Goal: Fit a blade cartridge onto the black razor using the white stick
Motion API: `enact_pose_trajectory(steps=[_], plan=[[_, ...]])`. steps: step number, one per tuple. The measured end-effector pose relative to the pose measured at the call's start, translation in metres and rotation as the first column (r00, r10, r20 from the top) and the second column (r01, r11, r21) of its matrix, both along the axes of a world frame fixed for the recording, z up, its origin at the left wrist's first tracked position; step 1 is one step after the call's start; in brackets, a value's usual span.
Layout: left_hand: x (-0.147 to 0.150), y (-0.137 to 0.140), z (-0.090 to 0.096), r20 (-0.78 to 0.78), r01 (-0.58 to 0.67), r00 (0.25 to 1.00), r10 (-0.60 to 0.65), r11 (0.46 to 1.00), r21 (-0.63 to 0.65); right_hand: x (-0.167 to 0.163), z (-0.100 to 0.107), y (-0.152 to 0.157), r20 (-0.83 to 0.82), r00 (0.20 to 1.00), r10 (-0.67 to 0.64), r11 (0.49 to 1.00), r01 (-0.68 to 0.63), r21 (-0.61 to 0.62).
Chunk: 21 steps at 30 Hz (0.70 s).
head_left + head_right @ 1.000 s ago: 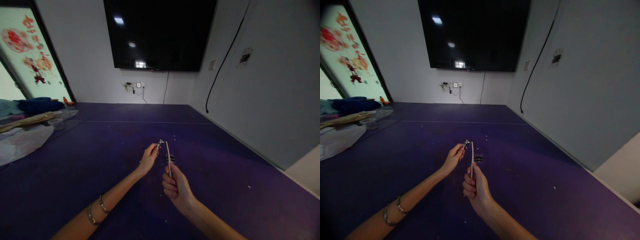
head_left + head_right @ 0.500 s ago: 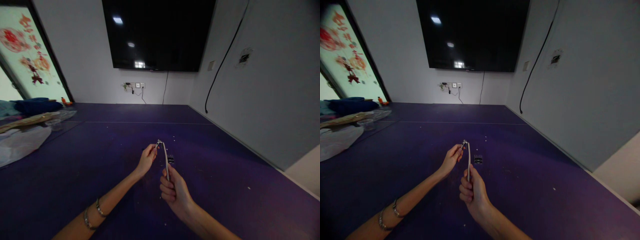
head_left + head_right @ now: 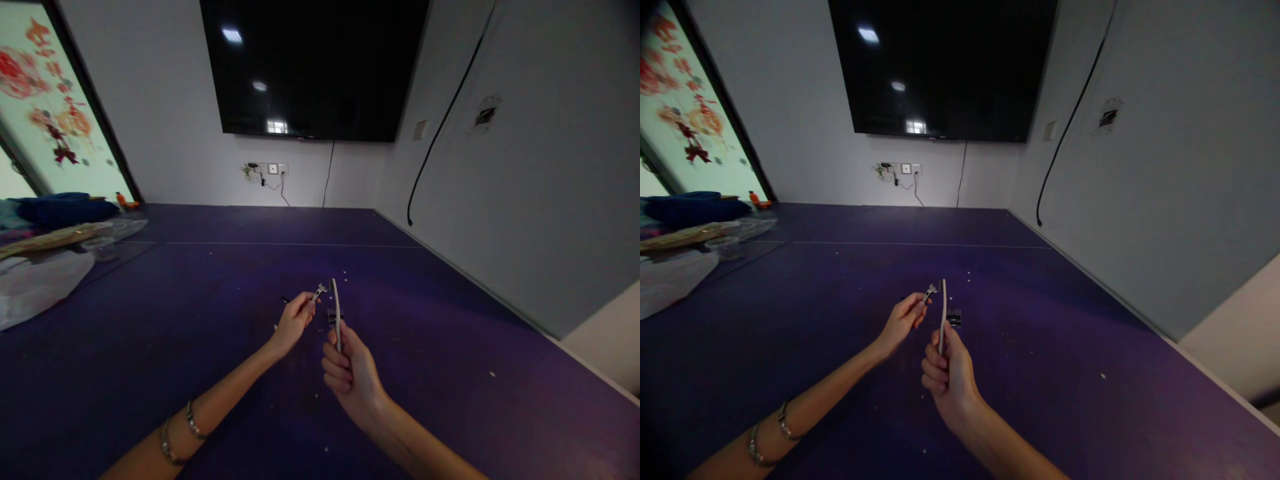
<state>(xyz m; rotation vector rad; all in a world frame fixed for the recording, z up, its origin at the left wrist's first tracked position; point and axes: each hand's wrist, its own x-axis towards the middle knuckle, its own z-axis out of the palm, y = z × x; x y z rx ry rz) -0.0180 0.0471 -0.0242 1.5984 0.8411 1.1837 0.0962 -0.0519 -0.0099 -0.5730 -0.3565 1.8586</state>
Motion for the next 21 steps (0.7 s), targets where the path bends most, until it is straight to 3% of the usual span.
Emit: enact_pose_trajectory(steps=[21], plan=[[0.003, -0.006, 0.003, 0.047, -0.06, 0.997, 0.059, 0.998, 0.021, -0.007, -0.002, -0.014, -0.042, 0.999, 0.029, 0.999, -0.03, -0.03]])
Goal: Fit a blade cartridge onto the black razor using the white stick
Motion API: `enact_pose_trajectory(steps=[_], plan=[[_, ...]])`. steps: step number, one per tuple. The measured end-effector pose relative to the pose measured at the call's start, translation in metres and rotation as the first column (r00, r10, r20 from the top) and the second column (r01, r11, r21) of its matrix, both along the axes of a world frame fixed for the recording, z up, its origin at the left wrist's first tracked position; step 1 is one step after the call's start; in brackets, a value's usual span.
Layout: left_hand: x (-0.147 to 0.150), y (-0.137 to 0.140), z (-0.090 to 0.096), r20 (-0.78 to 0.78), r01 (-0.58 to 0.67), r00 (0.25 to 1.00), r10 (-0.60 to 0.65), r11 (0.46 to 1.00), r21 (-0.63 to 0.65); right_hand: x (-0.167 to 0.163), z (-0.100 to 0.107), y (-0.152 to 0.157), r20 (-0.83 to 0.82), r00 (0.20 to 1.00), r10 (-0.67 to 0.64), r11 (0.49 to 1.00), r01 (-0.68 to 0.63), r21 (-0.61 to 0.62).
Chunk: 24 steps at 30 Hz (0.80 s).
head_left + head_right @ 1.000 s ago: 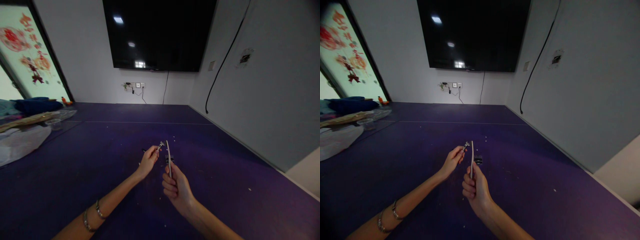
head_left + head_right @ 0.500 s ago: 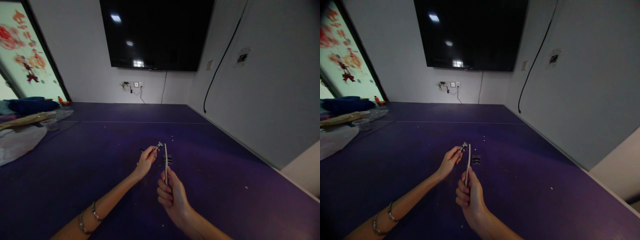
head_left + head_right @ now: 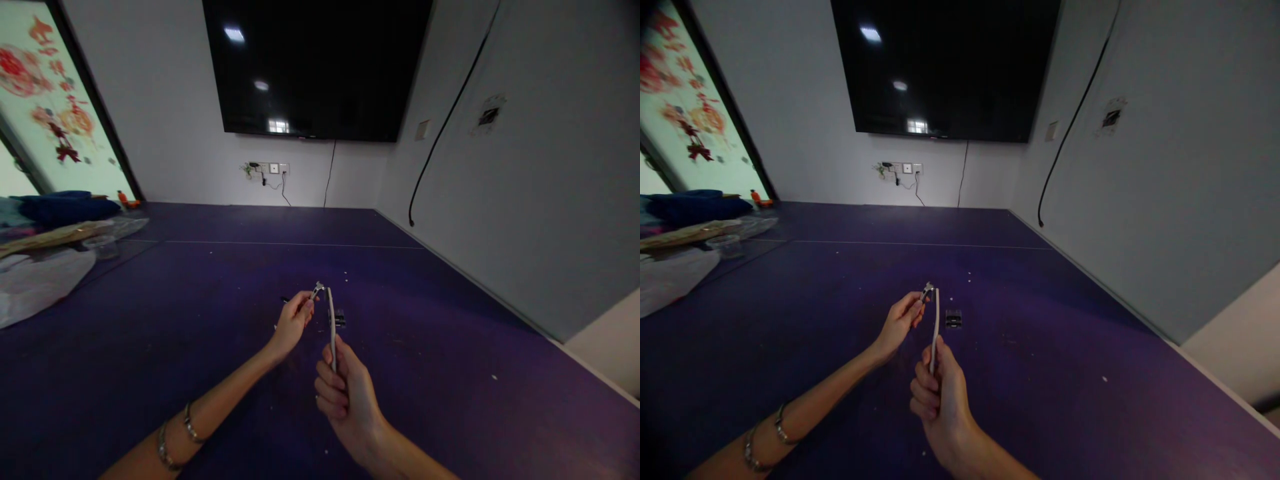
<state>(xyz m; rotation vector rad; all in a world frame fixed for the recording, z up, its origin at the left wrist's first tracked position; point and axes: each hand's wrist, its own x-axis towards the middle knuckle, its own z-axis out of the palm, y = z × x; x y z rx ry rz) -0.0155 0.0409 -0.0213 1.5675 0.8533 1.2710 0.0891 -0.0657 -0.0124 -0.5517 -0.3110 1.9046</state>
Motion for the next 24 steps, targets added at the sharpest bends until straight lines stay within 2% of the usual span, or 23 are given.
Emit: enact_pose_trajectory(steps=[5, 10, 17, 24], plan=[[0.002, -0.003, -0.001, -0.042, 0.04, 0.998, -0.04, 0.999, 0.003, 0.004, 0.007, 0.005, -0.01, 0.998, -0.056, 0.998, 0.056, 0.013], [0.0, -0.004, 0.0, -0.021, 0.018, 1.0, -0.018, 1.0, 0.002, -0.007, 0.001, -0.007, -0.007, 1.0, -0.002, 0.999, 0.002, -0.042], [0.001, -0.006, -0.001, -0.035, 0.055, 0.998, -0.056, 0.998, -0.032, 0.001, 0.006, 0.0, -0.007, 0.998, -0.064, 0.998, 0.064, 0.005], [-0.002, -0.002, 0.004, -0.014, 0.019, 1.0, -0.019, 1.0, -0.022, -0.007, -0.001, -0.008, -0.012, 1.0, 0.004, 1.0, -0.004, -0.03]])
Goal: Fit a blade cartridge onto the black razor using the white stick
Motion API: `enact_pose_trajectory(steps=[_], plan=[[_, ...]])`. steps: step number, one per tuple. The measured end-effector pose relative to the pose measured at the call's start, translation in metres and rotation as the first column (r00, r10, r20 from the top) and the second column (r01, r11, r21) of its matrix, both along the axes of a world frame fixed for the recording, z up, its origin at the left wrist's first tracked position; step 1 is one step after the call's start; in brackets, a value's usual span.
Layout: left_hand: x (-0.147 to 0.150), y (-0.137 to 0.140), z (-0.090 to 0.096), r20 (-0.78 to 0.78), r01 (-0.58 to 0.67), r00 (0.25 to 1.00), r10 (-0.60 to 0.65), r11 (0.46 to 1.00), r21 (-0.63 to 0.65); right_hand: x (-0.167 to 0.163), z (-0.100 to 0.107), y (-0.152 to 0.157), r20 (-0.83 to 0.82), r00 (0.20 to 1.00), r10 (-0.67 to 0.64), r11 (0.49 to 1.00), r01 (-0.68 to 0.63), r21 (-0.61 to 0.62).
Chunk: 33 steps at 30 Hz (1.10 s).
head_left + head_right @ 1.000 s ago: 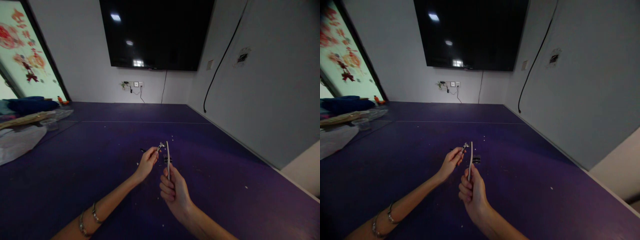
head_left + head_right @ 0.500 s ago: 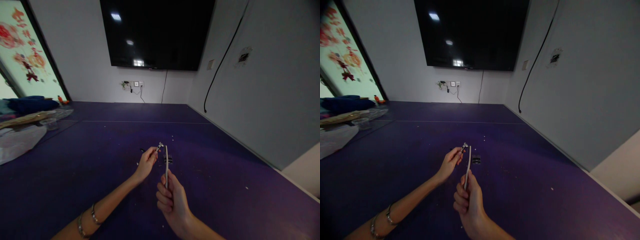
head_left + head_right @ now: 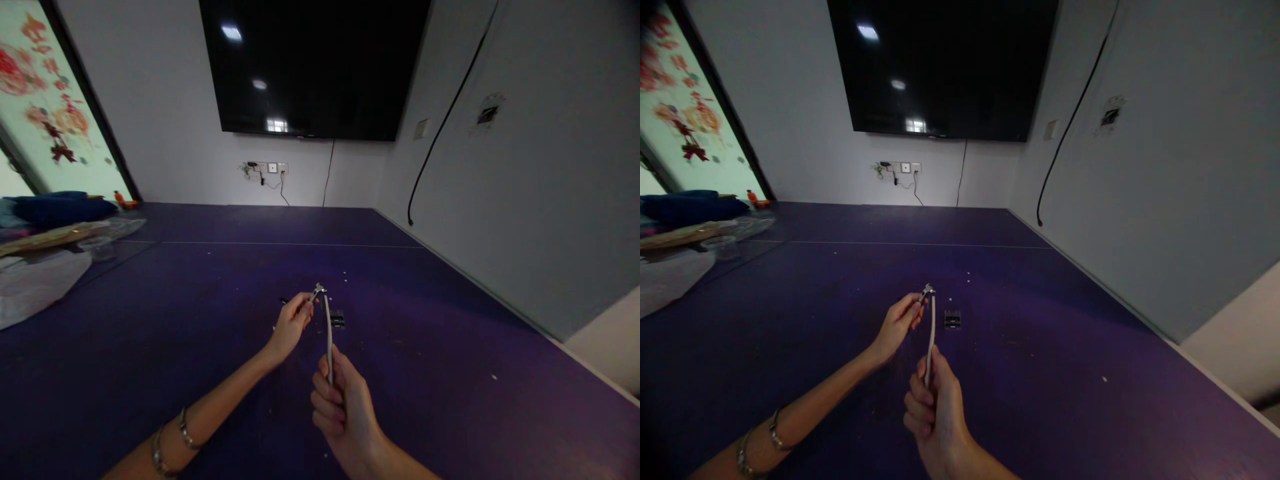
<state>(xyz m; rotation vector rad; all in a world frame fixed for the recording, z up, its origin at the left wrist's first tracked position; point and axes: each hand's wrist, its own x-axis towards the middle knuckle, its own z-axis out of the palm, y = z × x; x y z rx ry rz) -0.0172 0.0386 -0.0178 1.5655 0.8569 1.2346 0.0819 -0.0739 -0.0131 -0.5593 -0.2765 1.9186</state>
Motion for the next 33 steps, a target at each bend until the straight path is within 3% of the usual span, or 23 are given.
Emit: enact_pose_trajectory(steps=[7, 13, 16, 20, 23, 26, 30, 33], plan=[[0.002, -0.003, 0.001, -0.013, 0.029, 1.0, -0.029, 1.0, -0.001, 0.005, 0.005, 0.006, 0.007, 0.998, -0.056, 0.998, 0.056, 0.025], [-0.001, 0.001, 0.002, 0.037, -0.008, 0.999, 0.009, 1.0, -0.027, -0.004, -0.001, -0.007, 0.023, 0.996, 0.085, 0.996, -0.085, -0.008], [0.0, 0.0, 0.0, 0.061, 0.001, 0.998, 0.004, 0.997, -0.076, 0.006, 0.012, -0.001, 0.063, 0.998, -0.026, 0.991, 0.017, 0.133], [0.002, -0.003, -0.003, 0.146, 0.067, 0.988, -0.04, 0.98, -0.189, 0.035, 0.033, 0.027, 0.16, 0.958, -0.237, 0.912, 0.162, 0.376], [0.003, -0.006, -0.003, 0.193, 0.13, 0.978, -0.081, 0.958, -0.254, 0.058, 0.036, 0.054, 0.324, 0.869, -0.375, 0.842, 0.173, 0.511], [0.003, -0.01, 0.0, 0.154, 0.093, 0.986, -0.056, 0.964, -0.249, 0.08, 0.028, 0.077, 0.5, 0.74, -0.45, 0.81, 0.103, 0.577], [0.005, -0.011, 0.003, 0.104, 0.023, 0.995, -0.005, 0.985, -0.171, 0.106, 0.017, 0.095, 0.672, 0.464, -0.577, 0.75, -0.026, 0.661], [0.006, -0.009, 0.002, 0.094, -0.005, 0.995, 0.014, 0.995, -0.099, 0.113, 0.015, 0.097, 0.753, 0.288, -0.592, 0.761, -0.106, 0.64]])
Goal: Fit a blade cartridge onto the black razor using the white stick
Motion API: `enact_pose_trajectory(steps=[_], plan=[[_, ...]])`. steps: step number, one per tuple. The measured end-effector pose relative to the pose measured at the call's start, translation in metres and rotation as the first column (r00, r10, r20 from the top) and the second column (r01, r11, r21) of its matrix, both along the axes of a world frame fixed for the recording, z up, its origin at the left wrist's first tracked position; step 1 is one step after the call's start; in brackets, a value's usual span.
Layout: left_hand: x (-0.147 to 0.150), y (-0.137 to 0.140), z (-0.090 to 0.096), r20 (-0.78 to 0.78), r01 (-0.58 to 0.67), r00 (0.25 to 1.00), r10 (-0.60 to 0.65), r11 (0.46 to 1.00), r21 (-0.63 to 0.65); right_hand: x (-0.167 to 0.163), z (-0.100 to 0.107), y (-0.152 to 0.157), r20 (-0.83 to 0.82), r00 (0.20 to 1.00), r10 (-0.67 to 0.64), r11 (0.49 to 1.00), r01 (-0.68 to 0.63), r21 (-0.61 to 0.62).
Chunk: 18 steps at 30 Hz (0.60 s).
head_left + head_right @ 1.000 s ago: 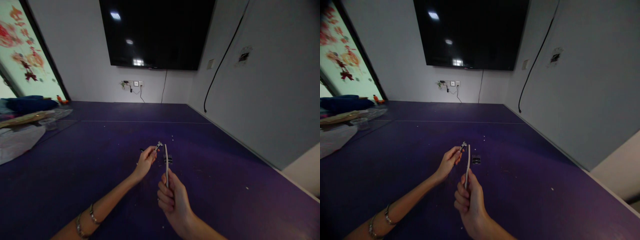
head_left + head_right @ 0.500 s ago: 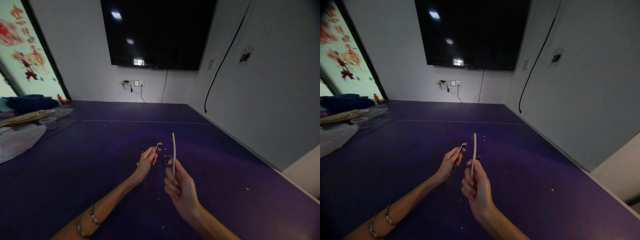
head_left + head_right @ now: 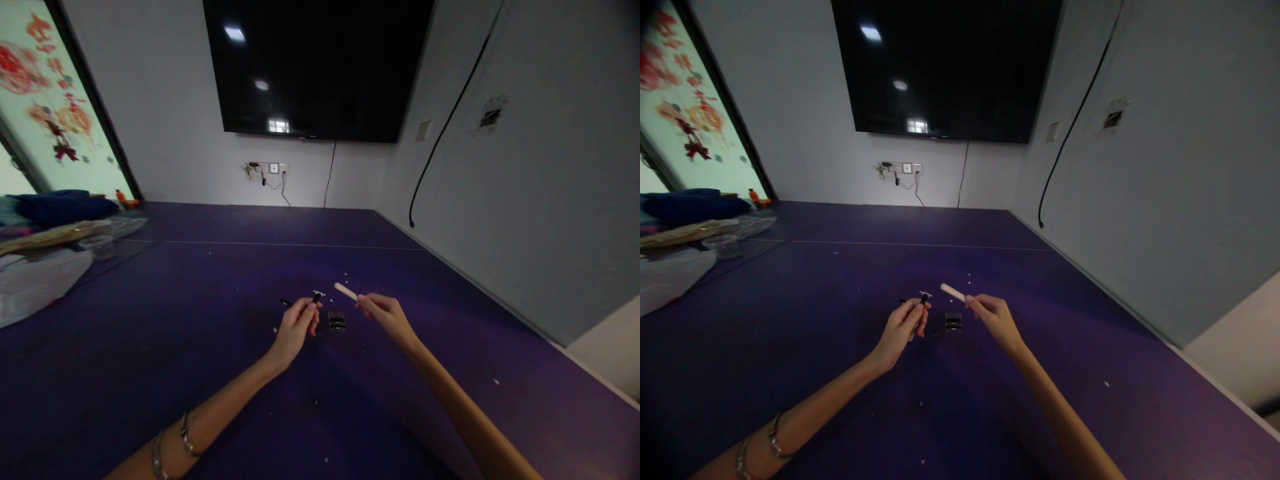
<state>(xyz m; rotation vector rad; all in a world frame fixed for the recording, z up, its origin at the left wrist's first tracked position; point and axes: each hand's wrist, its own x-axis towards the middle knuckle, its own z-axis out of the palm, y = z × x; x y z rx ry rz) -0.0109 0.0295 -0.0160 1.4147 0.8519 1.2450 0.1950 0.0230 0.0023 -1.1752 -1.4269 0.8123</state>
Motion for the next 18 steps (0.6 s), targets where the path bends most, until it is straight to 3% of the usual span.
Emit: enact_pose_trajectory(steps=[9, 13, 18], plan=[[0.001, -0.003, -0.001, -0.073, -0.014, 0.997, 0.02, 0.997, 0.08, -0.004, -0.008, 0.0, 0.166, 0.986, 0.006, 1.0, -0.005, -0.006], [0.002, -0.007, 0.003, -0.069, -0.023, 0.997, 0.028, 0.997, 0.073, 0.003, -0.014, 0.004, 0.147, 0.989, -0.004, 1.0, 0.007, -0.018], [0.004, -0.011, 0.002, -0.08, 0.017, 0.997, -0.01, 0.997, 0.081, -0.006, -0.005, -0.002, 0.1, 0.994, 0.036, 0.999, -0.039, 0.027]])
